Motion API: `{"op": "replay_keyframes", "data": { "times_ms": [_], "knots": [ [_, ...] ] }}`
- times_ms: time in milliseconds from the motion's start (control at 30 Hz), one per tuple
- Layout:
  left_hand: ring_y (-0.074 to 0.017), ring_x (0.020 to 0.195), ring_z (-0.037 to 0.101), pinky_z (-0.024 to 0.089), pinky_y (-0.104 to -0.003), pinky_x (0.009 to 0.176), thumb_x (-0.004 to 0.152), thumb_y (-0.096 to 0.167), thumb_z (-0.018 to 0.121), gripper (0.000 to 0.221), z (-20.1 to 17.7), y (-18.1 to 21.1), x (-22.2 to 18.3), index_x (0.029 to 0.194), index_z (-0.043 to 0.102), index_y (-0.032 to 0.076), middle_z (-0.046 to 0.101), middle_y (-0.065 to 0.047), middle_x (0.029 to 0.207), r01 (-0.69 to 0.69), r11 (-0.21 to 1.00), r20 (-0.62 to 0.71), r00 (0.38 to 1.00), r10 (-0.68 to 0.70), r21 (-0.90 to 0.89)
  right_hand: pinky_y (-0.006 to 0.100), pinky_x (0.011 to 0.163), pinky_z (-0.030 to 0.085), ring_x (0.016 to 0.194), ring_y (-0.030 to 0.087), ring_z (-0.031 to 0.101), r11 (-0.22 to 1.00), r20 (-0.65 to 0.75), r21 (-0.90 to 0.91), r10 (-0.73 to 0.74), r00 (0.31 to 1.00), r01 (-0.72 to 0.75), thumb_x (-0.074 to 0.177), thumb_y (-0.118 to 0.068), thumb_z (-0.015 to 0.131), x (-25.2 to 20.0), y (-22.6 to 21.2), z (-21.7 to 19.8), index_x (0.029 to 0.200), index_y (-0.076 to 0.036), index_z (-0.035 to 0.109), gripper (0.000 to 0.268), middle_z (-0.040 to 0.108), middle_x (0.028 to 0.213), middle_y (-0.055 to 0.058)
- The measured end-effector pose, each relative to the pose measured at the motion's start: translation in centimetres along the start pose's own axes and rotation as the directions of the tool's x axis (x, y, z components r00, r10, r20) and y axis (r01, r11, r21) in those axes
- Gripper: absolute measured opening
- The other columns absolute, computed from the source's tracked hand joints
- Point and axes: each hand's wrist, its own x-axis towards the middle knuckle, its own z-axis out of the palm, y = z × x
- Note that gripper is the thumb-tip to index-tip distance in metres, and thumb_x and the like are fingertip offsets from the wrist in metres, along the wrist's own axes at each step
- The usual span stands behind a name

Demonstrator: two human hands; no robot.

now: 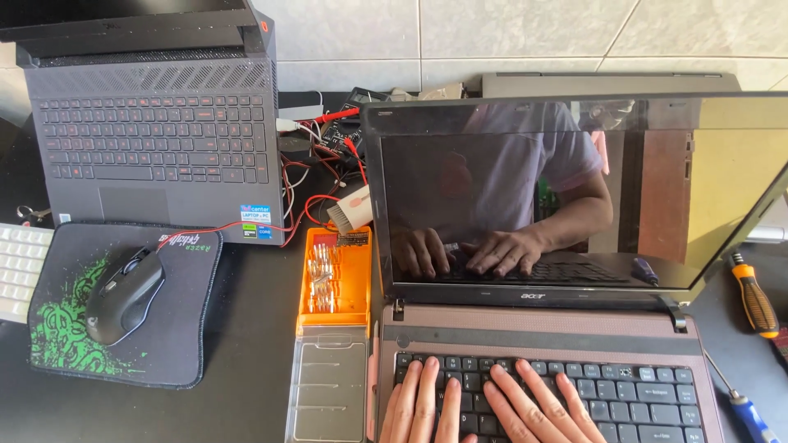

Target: Attaching the screen bezel to a laptop, cleaning the screen and keyboard with a cloth, and closing the device.

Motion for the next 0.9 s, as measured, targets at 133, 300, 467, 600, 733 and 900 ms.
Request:
{"op": "replay_keyframes", "data": {
  "times_ms": [133,300,467,600,733,900],
  "knots": [
    [-0.0293,0.121,0.066,0.058,-0.041,0.086,0.108,0.043,0.036,0.037,2.4,0.6,-0.8,0.124,0.061,0.021,0.068,-0.011,0.132,0.054,0.997,-0.077,0.996,-0.049,0.06,0.048,0.108,0.042,0.139,0.019,0.052,0.996,0.047,-0.076,0.055,0.997,-0.051,0.099,-0.055,0.04,-2.5,-0.1,3.8,0.138,-0.031,0.06,0.05,0.058,0.149,-0.008],
    [-0.0271,0.111,0.07,0.058,-0.041,0.083,0.1,0.039,0.06,0.021,4.8,0.5,-1.3,0.117,0.059,0.026,0.07,-0.007,0.125,0.131,0.987,-0.144,0.983,-0.116,0.097,0.05,0.111,0.037,0.138,0.017,0.051,0.983,0.024,-0.17,0.077,0.997,-0.072,0.099,-0.042,0.038,-3.4,-0.3,6.3,0.142,-0.036,0.054,0.047,0.052,0.153,-0.013],
    [-0.0294,0.104,0.066,0.053,-0.045,0.071,0.084,0.028,0.061,0.026,0.9,-1.2,1.1,0.106,0.064,0.014,0.066,-0.013,0.123,0.184,0.955,0.289,0.95,-0.113,-0.232,0.041,0.106,0.038,0.126,0.014,0.06,0.987,-0.079,-0.125,0.095,0.992,-0.104,0.101,-0.047,0.038,-1.7,-0.3,4.9,0.13,-0.034,0.066,0.041,0.065,0.138,-0.014],
    [-0.0339,0.118,0.065,0.054,-0.045,0.095,0.08,0.017,0.07,0.037,3.2,-2.8,-1.8,0.114,0.063,0.005,0.067,-0.017,0.133,0.103,0.945,0.252,0.967,-0.022,-0.311,0.042,0.104,0.042,0.127,0.014,0.061,0.989,-0.071,-0.091,0.109,0.992,-0.115,0.099,-0.036,0.04,-2.1,0.0,5.0,0.126,-0.033,0.068,0.039,0.066,0.138,-0.013],
    [-0.0262,0.119,0.068,0.042,-0.059,0.103,0.087,0.028,0.058,0.021,2.8,-2.5,-2.2,0.101,0.066,0.015,0.073,-0.003,0.126,0.199,0.95,0.225,0.963,-0.145,-0.241,0.044,0.103,0.045,0.128,0.015,0.061,0.991,-0.005,-0.079,0.11,0.994,-0.11,0.098,-0.043,0.04,-2.6,0.2,4.6,0.126,-0.033,0.068,0.04,0.066,0.138,-0.013],
    [-0.0217,0.122,0.066,0.03,-0.055,0.111,0.096,0.041,0.042,0.032,4.6,-2.4,-3.9,0.091,0.065,0.019,0.075,0.004,0.119,0.303,0.929,0.194,0.945,-0.264,-0.213,0.043,0.102,0.044,0.126,0.013,0.061,0.986,-0.058,-0.122,0.105,0.993,-0.111,0.1,-0.043,0.038,-3.4,0.5,6.4,0.126,-0.036,0.067,0.039,0.065,0.137,-0.015]
  ]
}}
